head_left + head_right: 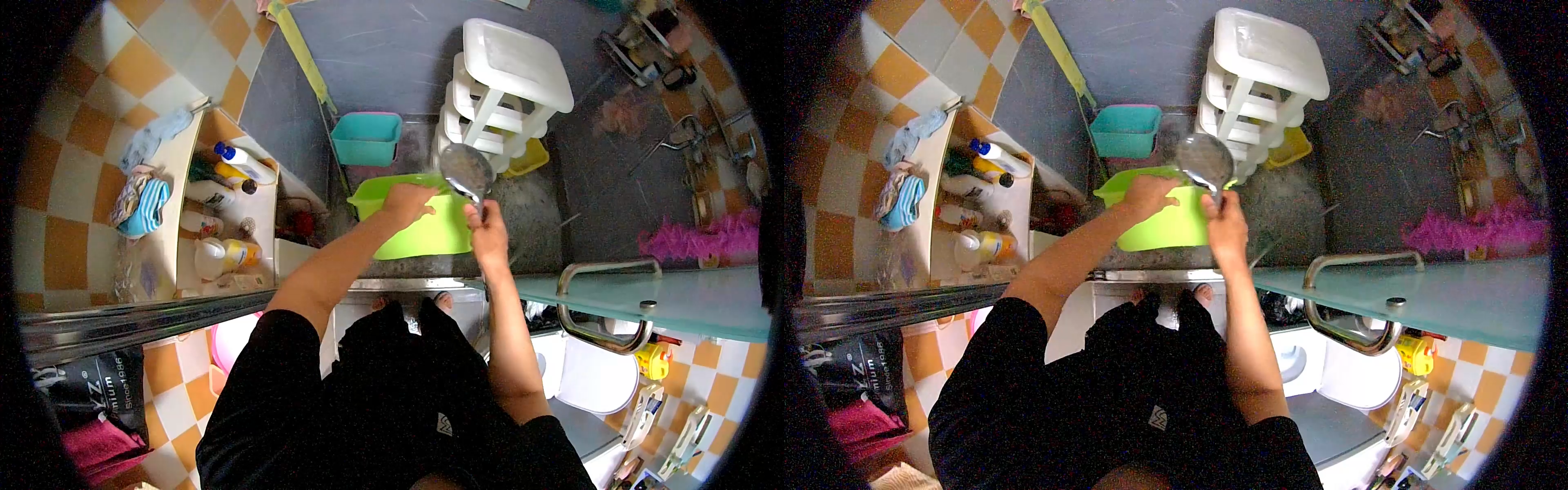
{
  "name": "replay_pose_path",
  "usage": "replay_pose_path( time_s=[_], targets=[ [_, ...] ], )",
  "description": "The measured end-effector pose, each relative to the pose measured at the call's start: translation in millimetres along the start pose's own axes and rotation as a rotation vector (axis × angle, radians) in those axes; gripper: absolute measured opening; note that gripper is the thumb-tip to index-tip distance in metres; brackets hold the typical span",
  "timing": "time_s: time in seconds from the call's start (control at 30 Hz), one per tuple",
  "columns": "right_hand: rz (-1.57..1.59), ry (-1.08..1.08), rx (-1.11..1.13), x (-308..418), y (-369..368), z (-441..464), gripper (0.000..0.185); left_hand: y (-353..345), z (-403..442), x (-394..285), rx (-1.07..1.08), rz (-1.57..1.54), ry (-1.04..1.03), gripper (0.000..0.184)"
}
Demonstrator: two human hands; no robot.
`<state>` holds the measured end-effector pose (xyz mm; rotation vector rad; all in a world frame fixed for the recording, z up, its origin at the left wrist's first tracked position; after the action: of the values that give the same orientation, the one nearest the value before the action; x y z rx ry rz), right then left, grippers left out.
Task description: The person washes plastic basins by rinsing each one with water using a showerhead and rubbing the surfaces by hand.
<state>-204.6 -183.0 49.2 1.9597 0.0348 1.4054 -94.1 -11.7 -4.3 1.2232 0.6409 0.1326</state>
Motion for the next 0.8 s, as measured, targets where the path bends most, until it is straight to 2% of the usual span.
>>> replay_pose_path(
  time_s=[0.07, 0.17, 0.23, 0.27, 0.37, 0.4, 0.47, 0.5, 0.53, 0.6, 0.67, 0.73, 0.8],
  targets=[
    [0.137, -0.326, 0.126, -11.8, 9.5, 3.6, 0.038, -3.7, -6.1, 5.7, -0.010, -0.019, -0.017, 0.039],
    [0.311, -0.406, 0.303, 14.3, 6.1, -14.0, 0.036, -3.0, -4.2, -0.8, 0.033, 0.003, -0.012, 0.040],
    [0.207, -0.261, 0.317, 5.4, -9.4, -10.3, 0.035, 2.4, 1.7, -11.0, 0.126, 0.054, 0.036, 0.040],
    [0.178, -0.229, 0.317, 0.8, -15.5, -8.5, 0.035, 9.5, 3.9, -16.9, 0.073, 0.041, 0.020, 0.039],
    [0.077, -0.083, 0.004, -15.2, -5.2, 1.2, 0.036, 17.6, 7.5, -17.8, -0.121, 0.033, 0.001, 0.043],
    [0.040, -0.182, -0.021, 3.3, 15.2, -6.5, 0.039, 23.0, 7.5, -15.1, -0.104, 0.062, 0.011, 0.045],
    [0.075, -0.002, -0.201, -33.1, 23.6, 18.2, 0.038, 39.9, 6.1, -11.5, -0.072, 0.118, 0.028, 0.050],
    [0.233, -0.136, -0.101, -32.8, 32.9, 19.9, 0.036, 44.1, 6.1, -4.4, -0.052, 0.106, 0.086, 0.057],
    [0.392, -0.270, -0.002, -24.4, 43.5, 18.0, 0.034, 54.2, 4.9, -1.0, -0.170, 0.151, 0.102, 0.056],
    [0.484, -0.282, -0.013, -12.7, 57.0, 15.3, 0.030, 75.6, -1.1, 4.8, -0.403, 0.241, 0.133, 0.056],
    [0.501, -0.242, -0.034, -6.6, 65.2, 13.6, 0.028, 93.7, -8.7, 22.5, -0.290, 0.388, 0.463, 0.056],
    [0.568, -0.252, -0.040, -4.2, 67.3, 9.5, 0.027, 106.2, -28.1, 55.4, -0.345, 0.242, 0.766, 0.060],
    [0.606, -0.255, -0.045, 0.3, 69.4, 5.4, 0.027, 89.7, -59.3, 105.0, -0.375, 0.040, 0.769, 0.061]
  ],
)
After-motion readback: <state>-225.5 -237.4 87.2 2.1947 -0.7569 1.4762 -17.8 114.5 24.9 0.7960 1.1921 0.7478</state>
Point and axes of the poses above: each hand's wrist, its own z-axis towards the middle knuckle, its own y-axis out of the back of the hand, x = y × z, the point moved 4 cm from there along z, towards the middle knuckle, and after that the axes turned 14 degrees about -y, right-handed, at the moved point
